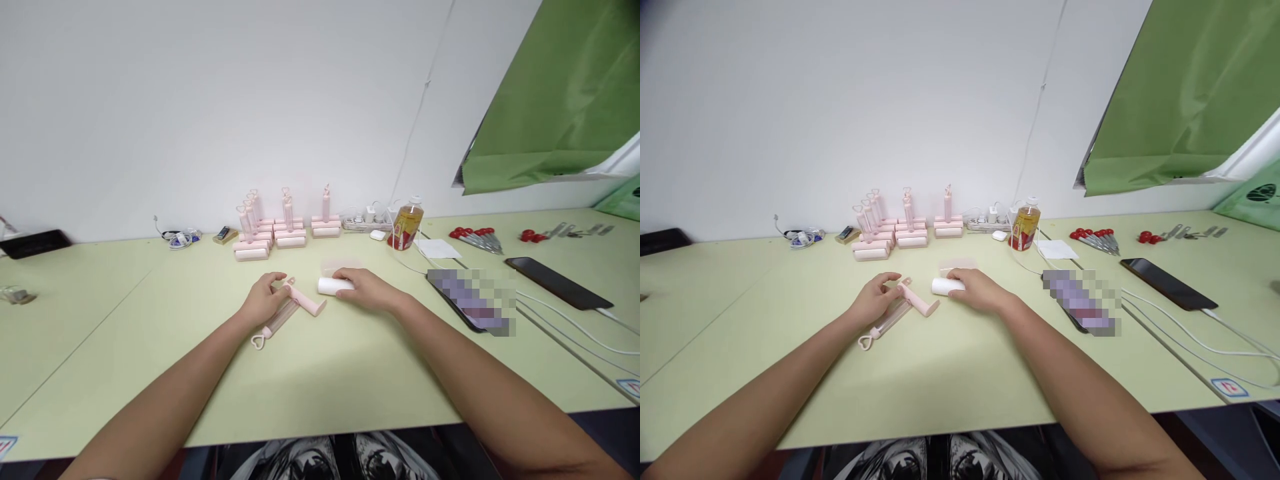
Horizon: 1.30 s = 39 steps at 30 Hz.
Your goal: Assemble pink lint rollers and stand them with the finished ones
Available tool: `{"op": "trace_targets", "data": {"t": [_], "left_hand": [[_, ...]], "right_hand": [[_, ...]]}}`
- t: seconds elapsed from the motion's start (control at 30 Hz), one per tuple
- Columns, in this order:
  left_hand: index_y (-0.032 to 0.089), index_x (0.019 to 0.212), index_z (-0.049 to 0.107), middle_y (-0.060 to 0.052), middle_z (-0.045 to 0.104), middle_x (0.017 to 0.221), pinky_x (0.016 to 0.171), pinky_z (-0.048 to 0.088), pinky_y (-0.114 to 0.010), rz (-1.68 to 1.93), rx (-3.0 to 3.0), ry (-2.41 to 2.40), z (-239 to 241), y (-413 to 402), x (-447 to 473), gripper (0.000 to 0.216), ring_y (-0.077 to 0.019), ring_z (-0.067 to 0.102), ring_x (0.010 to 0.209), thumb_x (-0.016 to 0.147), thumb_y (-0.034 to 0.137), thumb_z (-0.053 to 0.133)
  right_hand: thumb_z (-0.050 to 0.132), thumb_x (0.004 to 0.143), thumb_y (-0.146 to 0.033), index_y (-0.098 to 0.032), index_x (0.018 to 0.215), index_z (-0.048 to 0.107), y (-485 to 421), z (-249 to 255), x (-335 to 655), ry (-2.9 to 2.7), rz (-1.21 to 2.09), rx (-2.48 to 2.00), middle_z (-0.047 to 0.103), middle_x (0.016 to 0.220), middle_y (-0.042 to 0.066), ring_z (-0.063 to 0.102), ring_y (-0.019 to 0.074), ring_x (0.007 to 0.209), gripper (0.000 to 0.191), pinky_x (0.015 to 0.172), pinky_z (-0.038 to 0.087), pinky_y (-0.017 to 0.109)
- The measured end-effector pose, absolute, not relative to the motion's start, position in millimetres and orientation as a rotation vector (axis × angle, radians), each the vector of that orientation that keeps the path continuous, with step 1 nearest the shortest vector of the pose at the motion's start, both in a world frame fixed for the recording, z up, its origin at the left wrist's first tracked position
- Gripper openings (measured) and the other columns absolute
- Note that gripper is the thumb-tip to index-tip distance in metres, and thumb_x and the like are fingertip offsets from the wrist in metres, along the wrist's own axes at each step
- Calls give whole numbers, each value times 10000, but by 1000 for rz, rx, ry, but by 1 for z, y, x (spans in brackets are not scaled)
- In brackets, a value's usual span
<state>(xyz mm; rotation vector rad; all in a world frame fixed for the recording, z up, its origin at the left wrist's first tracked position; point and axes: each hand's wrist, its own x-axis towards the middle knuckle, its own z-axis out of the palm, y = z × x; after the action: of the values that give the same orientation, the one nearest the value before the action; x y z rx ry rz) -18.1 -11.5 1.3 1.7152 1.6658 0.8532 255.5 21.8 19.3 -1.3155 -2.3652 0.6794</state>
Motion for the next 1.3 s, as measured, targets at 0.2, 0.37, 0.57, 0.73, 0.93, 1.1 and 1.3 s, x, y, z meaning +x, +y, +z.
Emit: {"op": "trace_targets", "data": {"t": [0.2,0.37,0.57,0.73,0.93,1.1,1.3], "left_hand": [[219,803,524,-7,620,701,498,302,-268,340,2018,1798,24,-27,-25,404,-163,522,575,795,623,496],[219,705,490,2,617,676,498,297,-268,-16,2048,1666,34,-36,-34,313,-162,523,555,719,513,597],[217,763,482,1,556,697,524,285,-258,402,2091,1600,29,-27,-40,263,-155,461,594,786,470,548],[219,844,500,27,504,700,561,319,-239,732,2025,1397,28,-26,-38,259,-132,430,617,824,472,552],[202,891,539,20,518,755,620,362,-231,856,2149,1168,19,-29,-30,262,-116,441,662,838,453,593],[194,921,570,-6,554,808,638,391,-238,852,2199,1082,13,-30,-26,274,-124,476,687,838,453,608],[193,944,576,-20,594,819,656,418,-252,829,2198,1150,11,-29,-25,312,-141,515,705,832,484,597]], "right_hand": [[623,776,-279,-224,1091,632,21,20,255,-2405,598,-1401,676,1080,58,613,237,922,320,732,422,293],[608,801,-305,-216,1143,626,18,21,253,-2418,544,-1435,665,1147,81,609,257,977,354,779,440,323],[517,879,-313,-175,1213,601,12,26,247,-2276,326,-1280,610,1258,130,514,290,1183,371,984,392,436],[478,891,-290,-200,1067,661,7,26,240,-2048,292,-1127,677,1096,110,581,271,1057,269,932,430,439],[592,827,-426,-176,1009,627,-8,24,223,-1675,1207,-913,696,840,59,632,174,680,311,670,507,332],[603,839,-437,-179,1202,511,-25,21,210,-1442,2038,-584,716,756,53,688,196,638,455,635,534,348],[591,881,-369,-199,1219,471,-26,14,208,-1268,2154,-436,726,811,60,704,203,662,397,643,566,392]]}}
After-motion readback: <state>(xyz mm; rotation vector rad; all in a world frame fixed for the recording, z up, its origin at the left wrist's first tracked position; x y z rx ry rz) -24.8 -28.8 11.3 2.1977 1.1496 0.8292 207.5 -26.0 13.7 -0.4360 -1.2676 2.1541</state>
